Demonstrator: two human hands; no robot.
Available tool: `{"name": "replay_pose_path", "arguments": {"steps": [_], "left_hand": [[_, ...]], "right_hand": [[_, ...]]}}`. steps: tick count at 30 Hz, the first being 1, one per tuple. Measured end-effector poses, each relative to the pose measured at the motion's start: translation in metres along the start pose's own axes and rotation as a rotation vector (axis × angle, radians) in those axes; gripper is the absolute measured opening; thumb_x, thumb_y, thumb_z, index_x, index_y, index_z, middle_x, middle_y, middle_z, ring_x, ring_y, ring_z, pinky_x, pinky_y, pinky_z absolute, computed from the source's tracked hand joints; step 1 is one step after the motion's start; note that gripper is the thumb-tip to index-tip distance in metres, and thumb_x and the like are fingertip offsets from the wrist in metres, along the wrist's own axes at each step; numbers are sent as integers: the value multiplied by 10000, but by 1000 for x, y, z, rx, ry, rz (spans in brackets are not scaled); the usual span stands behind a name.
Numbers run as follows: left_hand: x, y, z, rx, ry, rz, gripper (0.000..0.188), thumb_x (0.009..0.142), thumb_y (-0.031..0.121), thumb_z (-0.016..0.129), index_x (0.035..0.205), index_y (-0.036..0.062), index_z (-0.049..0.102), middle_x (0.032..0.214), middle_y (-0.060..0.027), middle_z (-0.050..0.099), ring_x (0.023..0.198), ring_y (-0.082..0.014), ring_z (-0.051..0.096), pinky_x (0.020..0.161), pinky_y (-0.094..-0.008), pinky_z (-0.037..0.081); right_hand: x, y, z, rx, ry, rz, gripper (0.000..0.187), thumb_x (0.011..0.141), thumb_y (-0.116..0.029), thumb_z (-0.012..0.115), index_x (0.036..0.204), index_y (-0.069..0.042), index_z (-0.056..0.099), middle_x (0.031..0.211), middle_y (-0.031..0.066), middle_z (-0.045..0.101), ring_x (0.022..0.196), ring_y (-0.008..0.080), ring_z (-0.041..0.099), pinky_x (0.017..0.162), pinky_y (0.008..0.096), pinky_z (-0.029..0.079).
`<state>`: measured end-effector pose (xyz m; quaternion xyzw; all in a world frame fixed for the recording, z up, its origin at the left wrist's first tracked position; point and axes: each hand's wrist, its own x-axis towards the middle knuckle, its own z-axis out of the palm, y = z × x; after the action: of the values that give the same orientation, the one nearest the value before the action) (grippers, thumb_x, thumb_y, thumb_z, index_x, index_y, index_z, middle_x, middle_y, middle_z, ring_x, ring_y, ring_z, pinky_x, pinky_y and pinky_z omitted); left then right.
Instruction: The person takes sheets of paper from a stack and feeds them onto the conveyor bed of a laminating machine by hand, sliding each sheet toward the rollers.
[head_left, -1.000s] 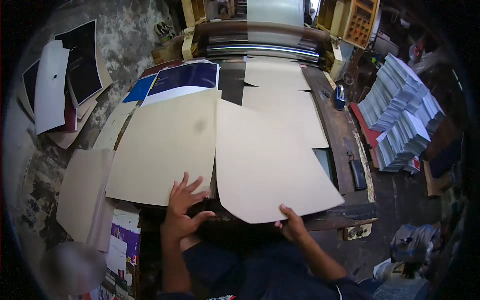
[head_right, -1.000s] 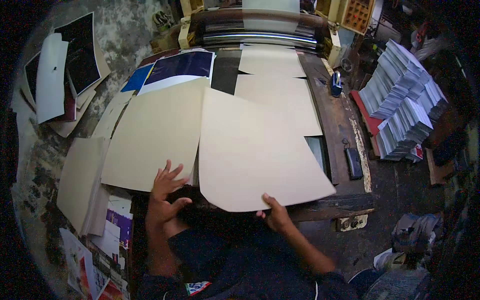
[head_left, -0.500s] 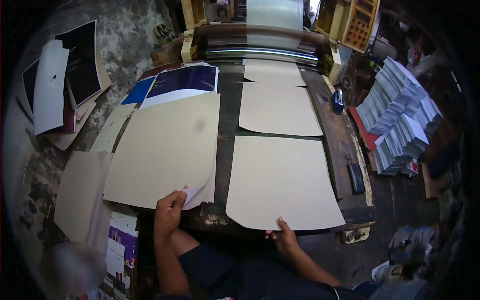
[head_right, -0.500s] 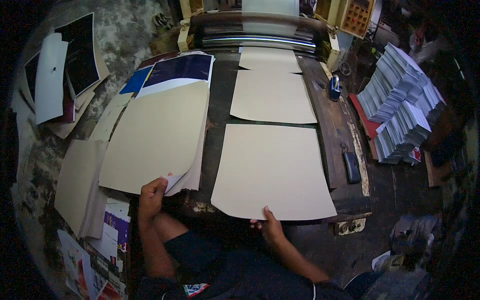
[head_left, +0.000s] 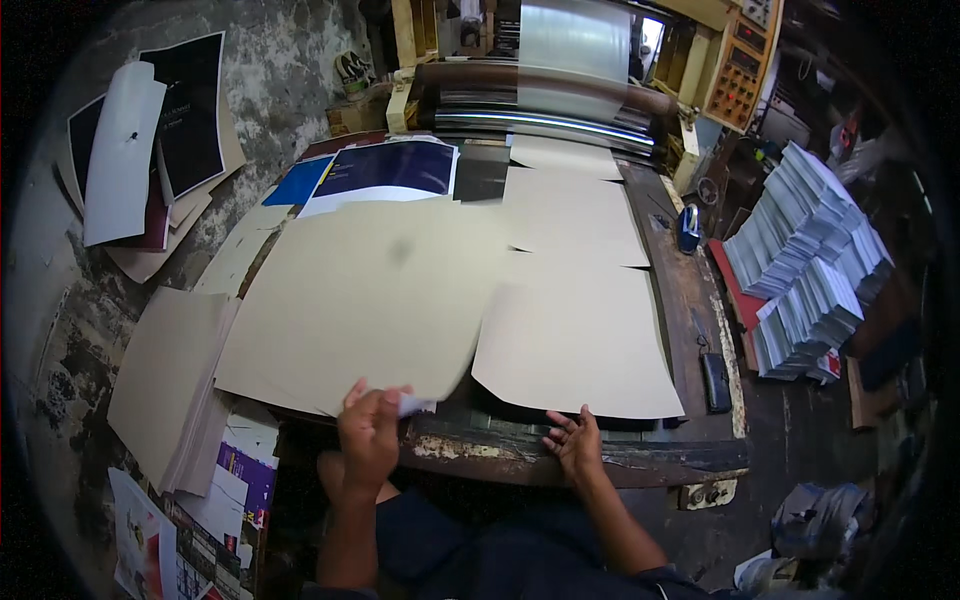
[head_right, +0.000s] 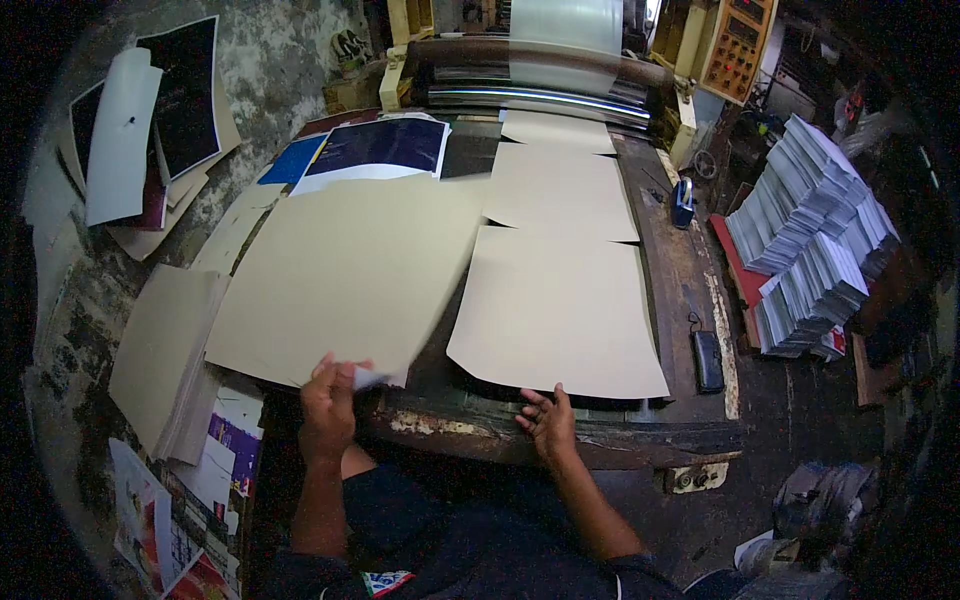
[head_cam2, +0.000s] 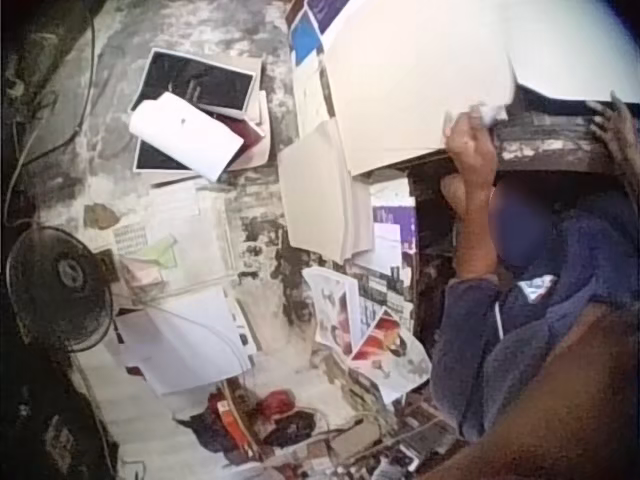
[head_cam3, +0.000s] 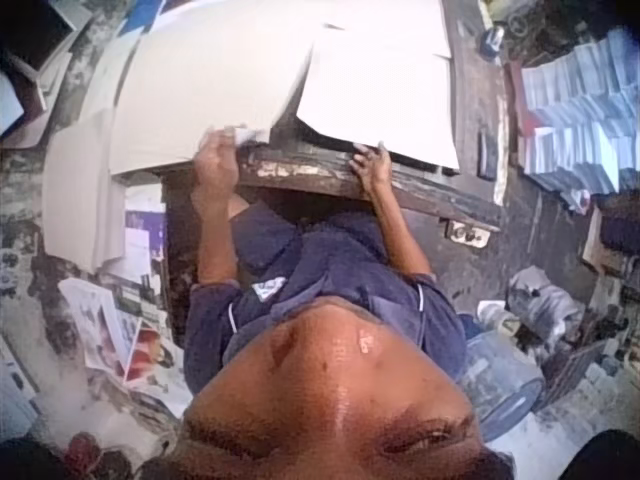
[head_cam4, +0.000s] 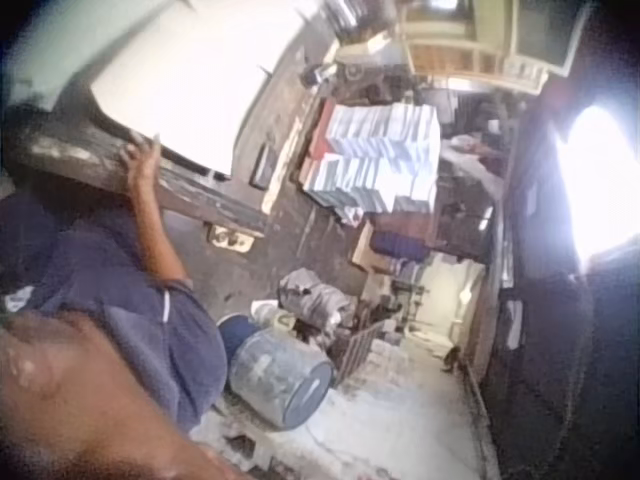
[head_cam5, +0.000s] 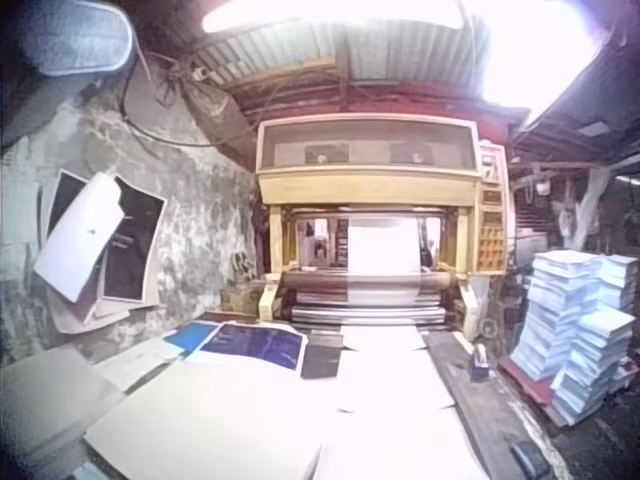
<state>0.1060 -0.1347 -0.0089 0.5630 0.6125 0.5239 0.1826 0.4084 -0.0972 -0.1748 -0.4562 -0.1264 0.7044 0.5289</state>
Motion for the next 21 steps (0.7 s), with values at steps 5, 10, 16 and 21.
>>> {"name": "replay_pose_path", "arguments": {"steps": [5,10,16,21], "left_hand": [[-3,17,-4,-71,-417,311,232,923,284,601,826,107,717,766,-24,707,954,-226,680,1097,-512,233],[-6,29,-10,145,-598,550,183,843,334,686,861,157,733,981,-22,705,1211,-290,540,1127,-577,92],[19,-6,-23,232,-466,330,453,686,396,804,1037,126,710,1287,-91,592,1355,-369,368,1117,-583,151],[25,-36,-33,4,-455,74,455,679,316,832,1049,82,704,1227,-121,631,1303,-347,450,1116,-491,246]], "right_hand": [[-38,-26,19,16,-79,51,799,894,-644,419,1425,-83,216,1120,155,605,835,229,604,763,426,524],[-68,-37,23,-79,-180,-56,470,869,-378,611,1139,-7,508,897,107,579,730,198,581,631,331,484],[-74,-3,-33,-131,-140,57,393,898,-358,575,1041,7,551,818,97,607,649,173,582,569,269,439],[-101,34,-63,-203,-169,142,412,939,-373,508,1078,13,540,834,112,631,684,189,610,577,270,417]]}}
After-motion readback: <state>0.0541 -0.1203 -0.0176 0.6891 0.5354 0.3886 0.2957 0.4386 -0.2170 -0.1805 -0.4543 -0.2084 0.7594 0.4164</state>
